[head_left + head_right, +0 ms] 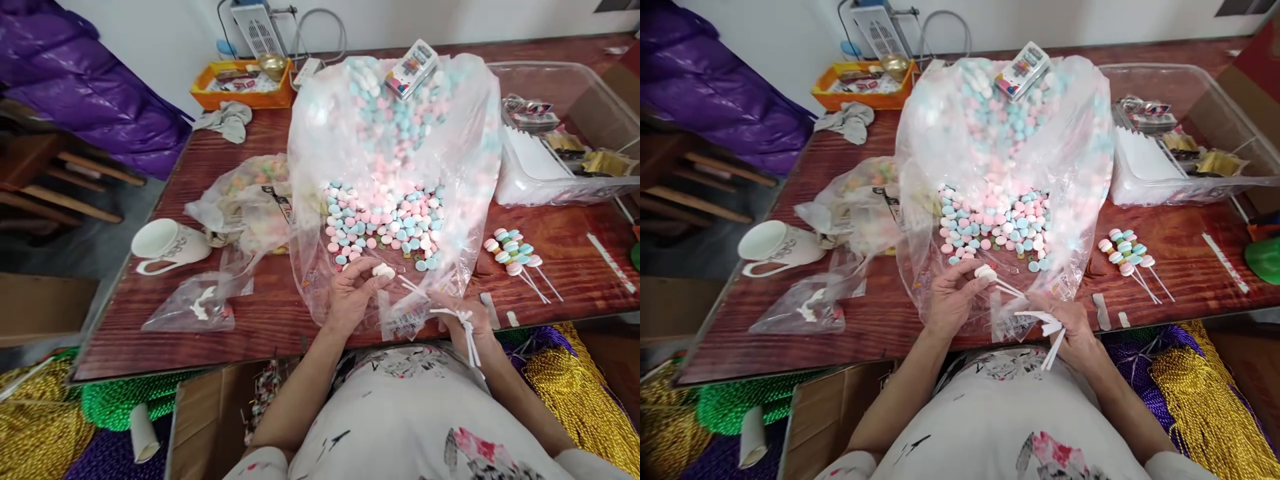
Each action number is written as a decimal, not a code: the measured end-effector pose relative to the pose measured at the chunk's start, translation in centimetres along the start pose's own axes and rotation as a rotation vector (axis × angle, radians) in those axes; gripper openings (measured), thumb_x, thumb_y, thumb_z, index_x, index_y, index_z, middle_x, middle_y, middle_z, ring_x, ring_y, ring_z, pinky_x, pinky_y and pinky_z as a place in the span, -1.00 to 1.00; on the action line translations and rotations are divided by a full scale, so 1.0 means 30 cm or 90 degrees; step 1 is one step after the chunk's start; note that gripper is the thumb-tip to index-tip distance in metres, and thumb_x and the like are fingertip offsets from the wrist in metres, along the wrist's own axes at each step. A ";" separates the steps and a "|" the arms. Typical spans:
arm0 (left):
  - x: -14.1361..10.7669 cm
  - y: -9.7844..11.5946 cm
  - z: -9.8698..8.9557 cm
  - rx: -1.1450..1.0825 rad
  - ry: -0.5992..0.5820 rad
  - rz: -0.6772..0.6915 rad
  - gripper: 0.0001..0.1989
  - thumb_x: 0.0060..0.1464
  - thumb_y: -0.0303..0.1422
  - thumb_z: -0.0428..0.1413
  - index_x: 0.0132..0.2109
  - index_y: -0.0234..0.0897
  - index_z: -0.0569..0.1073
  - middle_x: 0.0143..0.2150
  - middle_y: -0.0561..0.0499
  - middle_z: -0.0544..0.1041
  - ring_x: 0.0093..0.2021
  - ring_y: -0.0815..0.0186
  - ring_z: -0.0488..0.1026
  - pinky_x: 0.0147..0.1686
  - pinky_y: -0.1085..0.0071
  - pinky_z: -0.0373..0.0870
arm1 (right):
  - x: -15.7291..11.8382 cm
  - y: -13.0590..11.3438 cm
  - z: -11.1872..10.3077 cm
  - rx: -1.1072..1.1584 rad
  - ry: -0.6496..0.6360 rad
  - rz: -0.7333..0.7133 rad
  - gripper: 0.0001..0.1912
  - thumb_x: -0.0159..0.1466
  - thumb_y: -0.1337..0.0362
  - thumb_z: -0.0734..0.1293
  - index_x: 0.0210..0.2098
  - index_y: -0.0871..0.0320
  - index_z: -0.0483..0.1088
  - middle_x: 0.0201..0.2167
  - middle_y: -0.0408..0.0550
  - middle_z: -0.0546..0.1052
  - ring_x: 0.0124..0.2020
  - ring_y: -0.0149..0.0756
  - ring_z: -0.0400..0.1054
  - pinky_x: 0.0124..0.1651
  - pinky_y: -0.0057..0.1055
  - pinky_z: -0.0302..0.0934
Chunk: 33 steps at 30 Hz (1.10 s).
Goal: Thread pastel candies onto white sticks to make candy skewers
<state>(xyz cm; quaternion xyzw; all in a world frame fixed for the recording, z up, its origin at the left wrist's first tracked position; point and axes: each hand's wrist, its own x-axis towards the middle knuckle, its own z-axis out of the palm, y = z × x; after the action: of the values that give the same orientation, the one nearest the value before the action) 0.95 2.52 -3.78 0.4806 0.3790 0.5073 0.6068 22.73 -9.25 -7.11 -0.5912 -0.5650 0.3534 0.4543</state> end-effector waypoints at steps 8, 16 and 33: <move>-0.018 -0.021 -0.037 0.006 0.042 0.071 -0.72 -0.09 -0.31 0.39 -0.16 -0.17 0.62 -0.12 -0.01 0.53 -0.18 0.33 0.50 -0.28 0.42 0.60 | 0.039 -0.126 0.053 -0.031 -0.093 -0.025 -0.82 0.42 0.26 0.18 -0.18 0.08 0.41 -0.49 -0.15 0.42 -0.50 -0.33 0.25 -0.37 -0.37 0.18; -0.021 -0.012 -0.062 0.196 0.076 0.217 -0.77 0.02 -0.36 0.32 -0.13 -0.18 0.61 -0.12 -0.04 0.59 -0.07 0.26 0.53 -0.01 0.27 0.53 | 0.041 -0.147 0.074 -0.005 -0.136 0.051 -0.90 0.39 0.31 0.18 -0.26 0.08 0.29 -0.49 -0.19 0.36 -0.45 -0.32 0.20 -0.34 -0.38 0.11; -0.041 -0.009 -0.117 0.307 0.024 0.289 -0.75 0.09 -0.45 0.25 -0.07 -0.11 0.62 -0.12 -0.01 0.63 -0.10 0.27 0.59 -0.05 0.30 0.57 | 0.031 -0.140 0.151 0.098 -0.098 0.045 -0.81 0.37 0.25 0.24 -0.38 0.10 0.37 -0.59 -0.23 0.23 -0.55 -0.40 0.10 -0.46 -0.43 0.07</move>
<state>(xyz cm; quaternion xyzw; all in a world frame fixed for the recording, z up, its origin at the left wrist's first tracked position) -2.55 2.01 -4.96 0.6730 0.3824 0.5342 0.3397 17.17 -7.93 -4.60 -0.5453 -0.5480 0.4559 0.4410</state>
